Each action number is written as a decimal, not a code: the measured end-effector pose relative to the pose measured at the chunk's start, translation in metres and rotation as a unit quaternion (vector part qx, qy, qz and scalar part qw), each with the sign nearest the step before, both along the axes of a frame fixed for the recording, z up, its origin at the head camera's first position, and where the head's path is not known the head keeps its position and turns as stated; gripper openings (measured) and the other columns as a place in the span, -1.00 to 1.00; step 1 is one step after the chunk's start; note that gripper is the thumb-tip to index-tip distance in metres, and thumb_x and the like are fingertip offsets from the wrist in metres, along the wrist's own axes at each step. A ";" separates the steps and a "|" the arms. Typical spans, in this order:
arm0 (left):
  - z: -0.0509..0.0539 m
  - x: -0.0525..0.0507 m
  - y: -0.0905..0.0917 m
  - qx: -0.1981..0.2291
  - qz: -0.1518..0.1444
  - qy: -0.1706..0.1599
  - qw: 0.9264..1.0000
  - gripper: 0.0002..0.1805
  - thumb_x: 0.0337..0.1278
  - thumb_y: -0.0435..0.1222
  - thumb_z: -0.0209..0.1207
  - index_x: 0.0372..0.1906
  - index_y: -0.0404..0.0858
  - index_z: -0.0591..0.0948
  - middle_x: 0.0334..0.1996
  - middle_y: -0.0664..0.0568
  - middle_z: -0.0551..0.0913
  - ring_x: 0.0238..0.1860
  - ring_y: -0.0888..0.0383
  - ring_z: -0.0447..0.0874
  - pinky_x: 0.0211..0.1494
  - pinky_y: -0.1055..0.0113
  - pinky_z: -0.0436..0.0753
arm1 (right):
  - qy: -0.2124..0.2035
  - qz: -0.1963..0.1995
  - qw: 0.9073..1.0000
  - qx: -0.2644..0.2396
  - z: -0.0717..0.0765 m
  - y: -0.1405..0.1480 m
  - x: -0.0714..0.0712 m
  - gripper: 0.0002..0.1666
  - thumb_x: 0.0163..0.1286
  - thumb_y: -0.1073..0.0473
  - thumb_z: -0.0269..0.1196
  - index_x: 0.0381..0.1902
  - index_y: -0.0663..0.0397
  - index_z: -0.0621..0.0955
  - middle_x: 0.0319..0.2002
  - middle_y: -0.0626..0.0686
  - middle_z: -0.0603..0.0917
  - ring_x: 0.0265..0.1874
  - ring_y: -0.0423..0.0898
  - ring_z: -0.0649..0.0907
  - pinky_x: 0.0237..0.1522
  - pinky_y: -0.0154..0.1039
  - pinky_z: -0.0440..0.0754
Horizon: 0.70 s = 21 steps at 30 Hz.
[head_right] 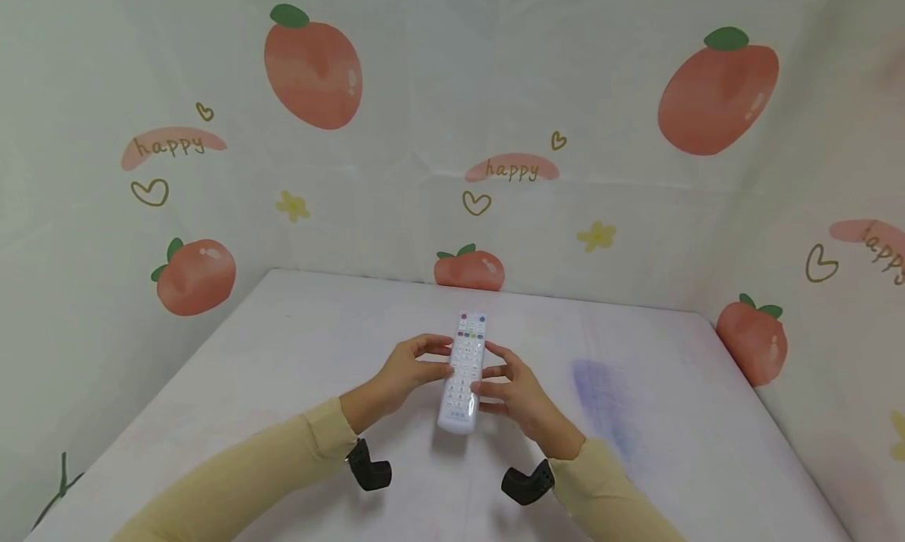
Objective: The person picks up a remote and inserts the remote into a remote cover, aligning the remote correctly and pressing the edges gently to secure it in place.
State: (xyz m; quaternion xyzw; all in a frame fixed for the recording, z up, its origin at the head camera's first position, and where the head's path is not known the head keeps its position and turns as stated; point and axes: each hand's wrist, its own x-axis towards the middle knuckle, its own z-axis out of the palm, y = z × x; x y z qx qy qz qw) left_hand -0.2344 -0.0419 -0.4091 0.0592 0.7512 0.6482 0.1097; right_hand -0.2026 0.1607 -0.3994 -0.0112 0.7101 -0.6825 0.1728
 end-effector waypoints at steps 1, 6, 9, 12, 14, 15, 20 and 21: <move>-0.003 0.000 0.001 -0.002 0.004 -0.006 1.000 -0.49 0.01 -0.40 0.37 0.14 -0.22 0.55 0.02 -0.07 0.62 -0.03 0.08 0.62 0.04 0.21 0.66 | -0.001 -0.002 1.000 0.007 -0.002 0.000 0.000 -0.08 0.29 0.36 0.27 0.50 0.03 0.09 0.05 0.22 0.38 -0.15 -0.05 0.58 -0.03 -0.03 0.68; -0.018 -0.003 0.007 -0.002 0.026 -0.036 0.999 -0.47 -0.06 -0.49 0.38 0.11 -0.26 0.57 -0.02 -0.08 0.64 -0.03 0.08 0.61 -0.03 0.26 0.68 | -0.009 -0.013 1.000 0.025 -0.015 -0.002 -0.002 -0.09 0.23 0.45 0.26 0.48 0.10 0.14 0.00 0.21 0.39 -0.21 -0.06 0.59 -0.11 -0.04 0.70; -0.025 -0.003 0.009 -0.004 0.035 -0.053 0.998 -0.46 -0.10 -0.54 0.37 0.10 -0.31 0.56 -0.04 -0.10 0.64 -0.08 0.08 0.64 -0.05 0.27 0.69 | -0.015 -0.009 0.999 0.032 -0.025 -0.001 -0.004 -0.09 0.21 0.47 0.26 0.47 0.15 0.16 -0.03 0.20 0.40 -0.24 -0.09 0.60 -0.17 -0.11 0.72; -0.031 -0.002 0.010 -0.015 0.038 -0.062 0.997 -0.46 -0.13 -0.55 0.36 0.08 -0.34 0.55 -0.07 -0.11 0.65 -0.11 0.09 0.65 -0.06 0.27 0.69 | -0.026 -0.005 0.999 0.037 -0.032 -0.001 -0.006 -0.10 0.19 0.47 0.27 0.46 0.18 0.18 -0.06 0.19 0.41 -0.28 -0.10 0.61 -0.23 -0.18 0.71; -0.035 -0.002 0.010 -0.014 0.038 -0.064 0.997 -0.46 -0.15 -0.57 0.35 0.07 -0.37 0.55 -0.10 -0.12 0.66 -0.12 0.09 0.65 -0.06 0.26 0.69 | -0.032 -0.004 0.999 0.042 -0.035 -0.002 -0.006 -0.09 0.19 0.48 0.28 0.45 0.20 0.18 -0.09 0.18 0.40 -0.31 -0.11 0.60 -0.28 -0.22 0.71; -0.037 -0.002 0.011 -0.015 0.038 -0.064 0.997 -0.46 -0.16 -0.58 0.35 0.06 -0.38 0.55 -0.11 -0.13 0.67 -0.13 0.09 0.66 -0.07 0.26 0.69 | -0.037 -0.006 0.998 0.045 -0.036 -0.003 -0.006 -0.10 0.19 0.48 0.28 0.45 0.21 0.18 -0.10 0.17 0.40 -0.32 -0.11 0.60 -0.31 -0.23 0.70; -0.039 -0.002 0.013 -0.025 0.044 -0.064 0.997 -0.48 -0.18 -0.59 0.35 0.03 -0.39 0.56 -0.17 -0.13 0.69 -0.17 0.09 0.66 -0.08 0.27 0.69 | -0.052 -0.022 0.997 0.057 -0.036 -0.006 -0.007 -0.12 0.18 0.50 0.27 0.44 0.23 0.20 -0.17 0.14 0.42 -0.37 -0.11 0.58 -0.39 -0.26 0.69; -0.038 -0.002 0.013 -0.027 0.044 -0.065 0.997 -0.49 -0.18 -0.59 0.35 0.03 -0.39 0.57 -0.17 -0.13 0.68 -0.18 0.09 0.66 -0.09 0.27 0.69 | -0.054 -0.026 0.996 0.060 -0.036 -0.006 -0.007 -0.12 0.18 0.50 0.28 0.44 0.23 0.21 -0.18 0.13 0.43 -0.38 -0.12 0.58 -0.39 -0.26 0.70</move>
